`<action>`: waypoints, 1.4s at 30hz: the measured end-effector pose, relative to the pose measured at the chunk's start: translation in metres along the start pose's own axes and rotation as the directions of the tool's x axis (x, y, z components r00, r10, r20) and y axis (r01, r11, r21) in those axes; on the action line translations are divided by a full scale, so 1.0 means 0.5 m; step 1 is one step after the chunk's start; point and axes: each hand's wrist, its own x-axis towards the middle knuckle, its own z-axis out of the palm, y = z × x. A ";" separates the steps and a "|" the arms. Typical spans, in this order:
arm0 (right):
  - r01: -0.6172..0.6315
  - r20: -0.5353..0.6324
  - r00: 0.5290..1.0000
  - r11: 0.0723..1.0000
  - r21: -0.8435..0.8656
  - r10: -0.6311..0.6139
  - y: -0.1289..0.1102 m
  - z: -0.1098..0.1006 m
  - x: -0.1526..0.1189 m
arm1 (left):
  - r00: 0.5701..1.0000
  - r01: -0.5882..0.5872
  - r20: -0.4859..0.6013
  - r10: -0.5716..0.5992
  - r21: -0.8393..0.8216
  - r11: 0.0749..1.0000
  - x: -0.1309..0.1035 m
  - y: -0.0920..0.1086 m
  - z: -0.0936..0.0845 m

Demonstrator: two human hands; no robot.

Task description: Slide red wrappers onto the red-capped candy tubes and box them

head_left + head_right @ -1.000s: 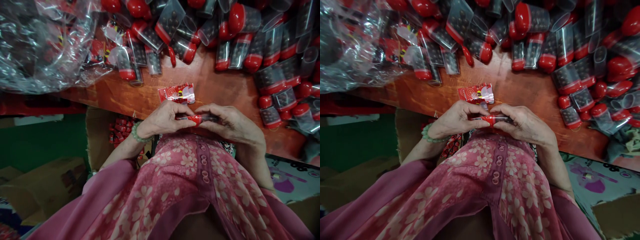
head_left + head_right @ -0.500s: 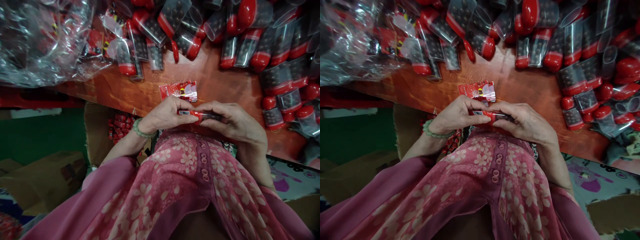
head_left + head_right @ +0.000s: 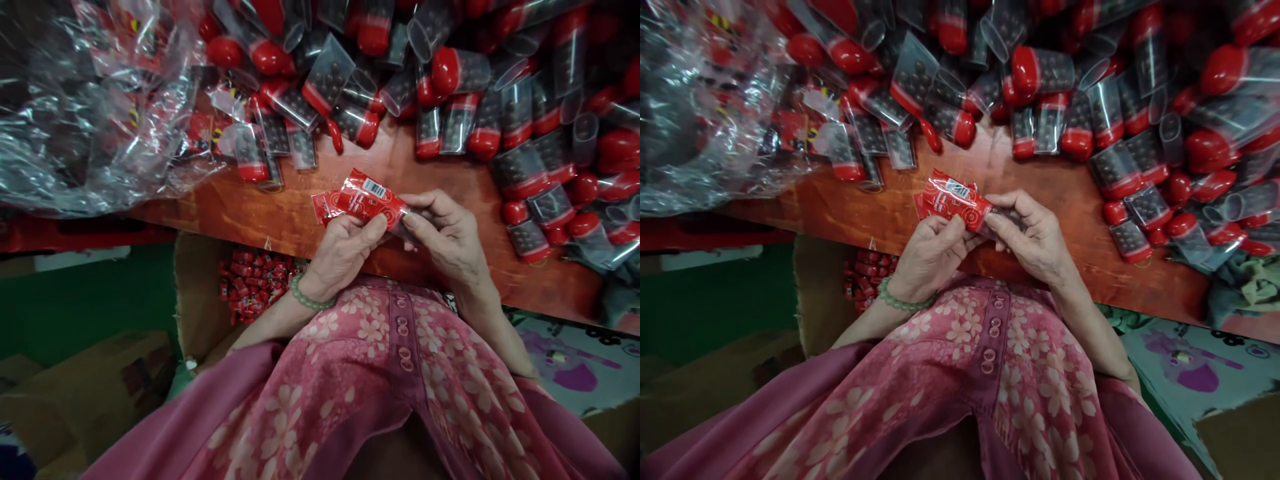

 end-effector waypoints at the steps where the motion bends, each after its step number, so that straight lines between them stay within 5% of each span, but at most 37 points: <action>1: 0.010 -0.019 1.000 1.000 -0.012 -0.010 0.003 0.005 -0.001 | 1.000 -0.005 -0.011 0.005 0.010 1.000 0.003 -0.002 0.007; 5: 0.063 -0.057 0.996 0.995 -0.072 -0.067 0.011 0.013 -0.013 | 0.999 -0.017 -0.032 0.017 0.007 1.000 0.015 -0.009 0.016; 11: 0.013 0.123 0.992 1.000 -0.004 -0.013 0.005 -0.011 -0.029 | 0.993 -0.058 -0.100 0.061 0.026 0.998 0.027 -0.011 0.007; 16: -0.004 0.107 0.994 0.996 0.088 -0.005 0.018 -0.004 -0.027 | 0.994 -0.070 -0.083 0.070 0.000 0.998 0.029 -0.007 0.006; 29: 0.325 -0.071 0.931 0.903 -0.280 -0.357 0.048 0.019 -0.027 | 0.989 -0.114 -0.105 0.108 -0.054 0.992 0.057 -0.021 0.015; 33: 0.193 -0.071 0.979 0.981 0.022 -0.191 0.044 0.016 -0.019 | 0.987 -0.142 -0.073 0.142 0.009 0.990 0.053 -0.020 0.018; 37: 0.054 0.035 0.997 0.910 0.411 -0.075 0.042 0.010 -0.008 | 0.983 -0.135 0.128 0.130 0.028 0.990 0.045 -0.020 0.019; 42: 0.027 -0.020 1.000 0.913 0.408 -0.021 0.039 0.011 -0.008 | 0.987 -0.108 0.120 0.104 0.028 0.994 0.041 -0.017 0.029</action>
